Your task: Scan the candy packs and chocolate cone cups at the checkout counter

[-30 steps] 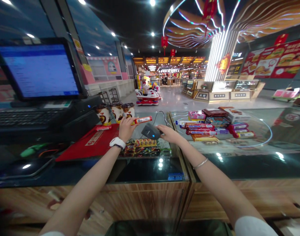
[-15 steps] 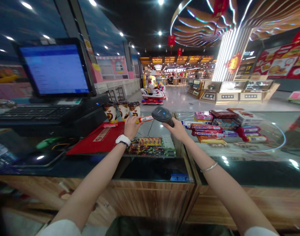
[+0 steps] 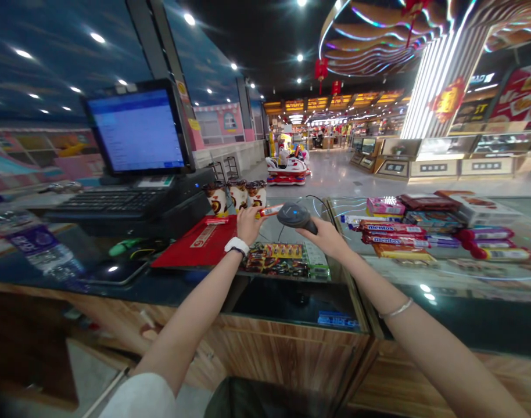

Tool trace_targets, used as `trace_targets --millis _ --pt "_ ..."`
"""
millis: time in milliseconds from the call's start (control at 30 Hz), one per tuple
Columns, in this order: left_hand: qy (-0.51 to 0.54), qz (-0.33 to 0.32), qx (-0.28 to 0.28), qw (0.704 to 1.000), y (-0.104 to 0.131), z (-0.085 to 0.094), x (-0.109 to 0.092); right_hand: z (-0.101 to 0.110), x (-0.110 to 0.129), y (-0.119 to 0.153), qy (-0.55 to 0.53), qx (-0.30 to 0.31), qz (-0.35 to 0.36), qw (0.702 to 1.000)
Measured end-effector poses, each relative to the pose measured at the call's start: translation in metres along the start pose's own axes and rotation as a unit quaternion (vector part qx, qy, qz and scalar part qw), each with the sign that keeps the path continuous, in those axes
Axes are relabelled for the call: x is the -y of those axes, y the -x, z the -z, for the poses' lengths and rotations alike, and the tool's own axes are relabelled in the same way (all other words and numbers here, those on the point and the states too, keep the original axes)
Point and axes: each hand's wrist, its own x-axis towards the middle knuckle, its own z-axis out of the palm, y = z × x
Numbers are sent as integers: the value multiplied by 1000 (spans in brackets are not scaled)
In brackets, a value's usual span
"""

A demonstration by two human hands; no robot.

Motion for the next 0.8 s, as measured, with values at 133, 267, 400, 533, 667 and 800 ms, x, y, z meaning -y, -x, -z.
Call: trace_targets --millis 133,267,400,533,667,800 --pt "-10 8 6 1000 -1 -1 1 -1 0 0 16 8 2 1000" --pt "-9 4 7 1000 -1 -1 1 -1 0 1 25 16 1 1000" --pt "-12 12 18 1000 -1 2 -2 0 1 0 14 27 1 1000" --pt "-21 29 39 999 -1 7 -6 -1 -2 -1 21 26 5 999" --pt "-22 34 44 998 -2 8 -8 -4 -6 -1 12 35 13 999" --pt "-23 25 38 999 -2 7 -8 -5 -8 0 -9 56 59 997"
